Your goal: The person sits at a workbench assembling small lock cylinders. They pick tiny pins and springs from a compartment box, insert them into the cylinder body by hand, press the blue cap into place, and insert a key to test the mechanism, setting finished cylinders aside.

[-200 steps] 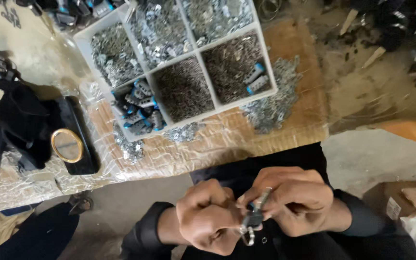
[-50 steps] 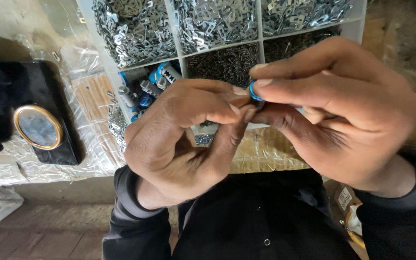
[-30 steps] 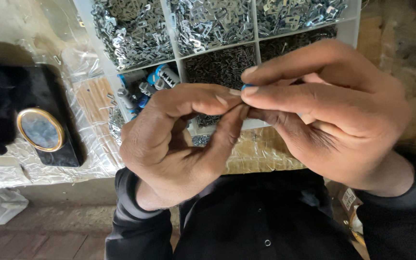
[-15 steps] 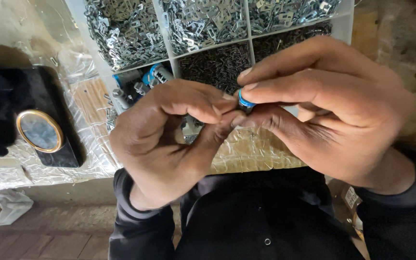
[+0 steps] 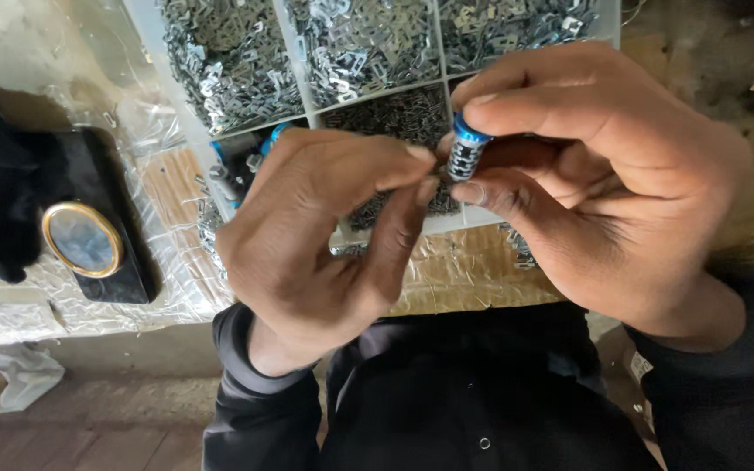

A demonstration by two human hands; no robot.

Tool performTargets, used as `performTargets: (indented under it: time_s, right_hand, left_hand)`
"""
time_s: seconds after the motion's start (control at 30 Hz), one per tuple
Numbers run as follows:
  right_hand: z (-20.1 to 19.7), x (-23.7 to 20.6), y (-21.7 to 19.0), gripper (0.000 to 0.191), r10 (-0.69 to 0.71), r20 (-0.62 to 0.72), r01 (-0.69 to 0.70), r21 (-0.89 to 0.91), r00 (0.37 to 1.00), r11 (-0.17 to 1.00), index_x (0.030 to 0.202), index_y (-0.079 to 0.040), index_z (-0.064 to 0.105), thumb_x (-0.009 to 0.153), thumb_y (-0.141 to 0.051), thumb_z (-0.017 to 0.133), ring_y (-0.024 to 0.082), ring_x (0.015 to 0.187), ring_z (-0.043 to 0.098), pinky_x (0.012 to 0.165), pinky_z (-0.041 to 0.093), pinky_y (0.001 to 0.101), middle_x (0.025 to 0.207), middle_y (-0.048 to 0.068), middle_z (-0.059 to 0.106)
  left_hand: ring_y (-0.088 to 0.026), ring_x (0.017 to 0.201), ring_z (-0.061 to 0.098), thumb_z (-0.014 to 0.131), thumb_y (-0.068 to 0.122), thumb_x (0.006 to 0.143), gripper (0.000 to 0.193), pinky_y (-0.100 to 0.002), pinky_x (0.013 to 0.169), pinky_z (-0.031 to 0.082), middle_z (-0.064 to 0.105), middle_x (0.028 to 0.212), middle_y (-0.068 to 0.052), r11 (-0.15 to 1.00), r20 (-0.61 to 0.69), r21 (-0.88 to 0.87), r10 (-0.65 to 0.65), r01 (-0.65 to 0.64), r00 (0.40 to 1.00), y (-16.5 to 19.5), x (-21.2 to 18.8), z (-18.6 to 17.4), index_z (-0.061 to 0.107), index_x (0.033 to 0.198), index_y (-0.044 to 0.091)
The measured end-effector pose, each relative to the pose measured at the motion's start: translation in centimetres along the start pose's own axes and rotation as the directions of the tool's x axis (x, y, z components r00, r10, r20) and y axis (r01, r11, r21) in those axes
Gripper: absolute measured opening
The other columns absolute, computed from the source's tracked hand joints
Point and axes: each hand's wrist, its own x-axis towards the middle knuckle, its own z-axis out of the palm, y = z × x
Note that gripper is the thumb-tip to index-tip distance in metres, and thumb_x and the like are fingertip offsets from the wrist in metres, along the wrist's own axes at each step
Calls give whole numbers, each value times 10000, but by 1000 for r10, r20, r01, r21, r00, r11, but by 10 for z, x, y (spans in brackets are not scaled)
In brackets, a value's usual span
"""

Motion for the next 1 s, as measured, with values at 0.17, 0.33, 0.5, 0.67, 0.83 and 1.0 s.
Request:
performTargets:
  time_s: [0.17, 0.33, 0.5, 0.67, 0.83, 1.0]
  right_hand:
    - [2, -3, 1, 277, -1, 11, 1, 43, 1000, 999, 1094, 145, 608, 863, 153, 761, 187, 875, 741, 691, 632, 216, 1168, 293, 633]
    - [2, -7, 4, 250, 24, 1, -24, 77, 1000, 997, 1092, 100, 649, 886, 110, 790, 73, 741, 682, 605, 524, 156, 1172, 250, 665]
    - [1, -8, 4, 283, 6, -1, -6, 28, 1000, 1000, 1097, 107, 643, 857, 84, 791, 89, 756, 689, 625, 542, 179, 1179, 257, 669]
    - [0, -4, 1, 301, 25, -12, -25, 19, 1000, 1000, 1122, 133, 615, 877, 108, 788, 56, 701, 649, 672, 572, 200, 1193, 274, 651]
    - [0, -1, 1, 313, 15, -4, -15, 29, 1000, 999, 1116, 162, 602, 859, 116, 776, 106, 769, 677, 677, 598, 213, 1183, 306, 645]
    - [2, -5, 7, 259, -32, -9, 32, 37, 999, 999, 1093, 128, 624, 890, 83, 779, 1, 614, 570, 571, 500, 162, 1172, 278, 659]
  left_hand:
    - [-181, 987, 749, 786, -50, 994, 179, -269, 850, 582, 746, 1049, -122, 978, -38, -194, -78, 69, 996, -4, -12, 4, 692, 1142, -17]
    - [-177, 967, 758, 759, -53, 977, 167, -252, 853, 634, 737, 1071, -171, 940, -32, -309, -165, 147, 986, 0, -10, 6, 672, 1119, -59]
    - [-204, 920, 695, 789, -19, 931, 162, -311, 815, 566, 728, 1028, -113, 995, -39, 35, -93, 94, 995, 7, 5, 1, 700, 1067, -14]
    - [-268, 893, 580, 908, 185, 866, 198, -443, 805, 405, 718, 932, -28, 744, 142, 654, 57, -137, 988, 5, 15, 2, 767, 948, 73]
    - [-218, 973, 601, 852, 100, 990, 166, -345, 893, 476, 715, 1053, -33, 961, 54, 272, 27, -40, 998, 4, 5, -2, 731, 1099, 69]
    - [-198, 956, 654, 819, 121, 998, 114, -306, 857, 534, 749, 1029, -48, 993, 21, 113, -36, 33, 999, -1, -9, -1, 749, 1069, 65]
